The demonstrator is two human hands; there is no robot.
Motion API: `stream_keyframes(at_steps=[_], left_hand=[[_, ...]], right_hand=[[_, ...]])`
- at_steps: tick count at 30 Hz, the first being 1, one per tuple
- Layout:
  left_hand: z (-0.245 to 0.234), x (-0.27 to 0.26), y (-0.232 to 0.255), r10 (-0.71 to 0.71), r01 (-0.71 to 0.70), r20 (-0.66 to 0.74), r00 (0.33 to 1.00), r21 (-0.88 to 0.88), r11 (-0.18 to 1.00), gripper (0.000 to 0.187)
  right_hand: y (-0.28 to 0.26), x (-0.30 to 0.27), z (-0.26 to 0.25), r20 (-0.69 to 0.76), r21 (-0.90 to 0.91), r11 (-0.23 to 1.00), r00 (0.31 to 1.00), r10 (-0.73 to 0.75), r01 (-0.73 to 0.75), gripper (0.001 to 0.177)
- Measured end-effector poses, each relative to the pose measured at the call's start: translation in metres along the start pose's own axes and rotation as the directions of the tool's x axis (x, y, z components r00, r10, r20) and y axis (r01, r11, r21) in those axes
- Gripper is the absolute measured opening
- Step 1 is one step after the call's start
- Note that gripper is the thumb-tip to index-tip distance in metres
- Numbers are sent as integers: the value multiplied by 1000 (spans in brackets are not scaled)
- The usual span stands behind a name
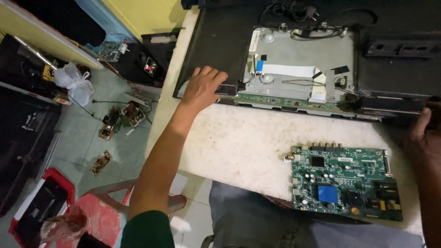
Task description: The person handles a disassembled television chassis and a green circuit board on a workbench. They pick up the circuit board, turn it over, and then use a green rubber air blower to clean dust from the board's surface.
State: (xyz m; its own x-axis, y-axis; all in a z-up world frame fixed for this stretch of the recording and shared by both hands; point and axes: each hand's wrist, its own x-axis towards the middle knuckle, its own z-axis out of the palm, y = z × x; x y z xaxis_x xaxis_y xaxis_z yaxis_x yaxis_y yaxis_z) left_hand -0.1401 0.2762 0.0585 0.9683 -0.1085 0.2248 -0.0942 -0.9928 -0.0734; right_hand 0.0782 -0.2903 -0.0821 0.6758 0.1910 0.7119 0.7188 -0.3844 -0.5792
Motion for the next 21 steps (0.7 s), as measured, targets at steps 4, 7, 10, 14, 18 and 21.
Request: stream_keyframes(at_steps=[4,7,10,14,18,21], left_hand=[[7,-2,-9,92,-91,-13,996,66,994,62],[11,-1,-16,138,-140,42,990,58,988,64],[5,10,-23,258,-260,33,966,163,952,66],[-1,23,-27,328,-337,79,941,186,923,65],[4,17,-27,253,-275,166,953,132,952,77],[-20,7,-10,32,7,352,936,-110,994,75]], right_hand=[[-55,18,-10,75,-40,998,996,53,-50,21],[-28,9,-3,75,-9,998,995,70,-70,20],[-52,19,-8,84,91,990,991,100,-107,20],[-66,22,-14,139,-38,998,989,55,-50,19],[-22,9,-8,99,-51,999,995,-2,7,22],[-29,11,-13,131,-74,995,988,82,-73,21]])
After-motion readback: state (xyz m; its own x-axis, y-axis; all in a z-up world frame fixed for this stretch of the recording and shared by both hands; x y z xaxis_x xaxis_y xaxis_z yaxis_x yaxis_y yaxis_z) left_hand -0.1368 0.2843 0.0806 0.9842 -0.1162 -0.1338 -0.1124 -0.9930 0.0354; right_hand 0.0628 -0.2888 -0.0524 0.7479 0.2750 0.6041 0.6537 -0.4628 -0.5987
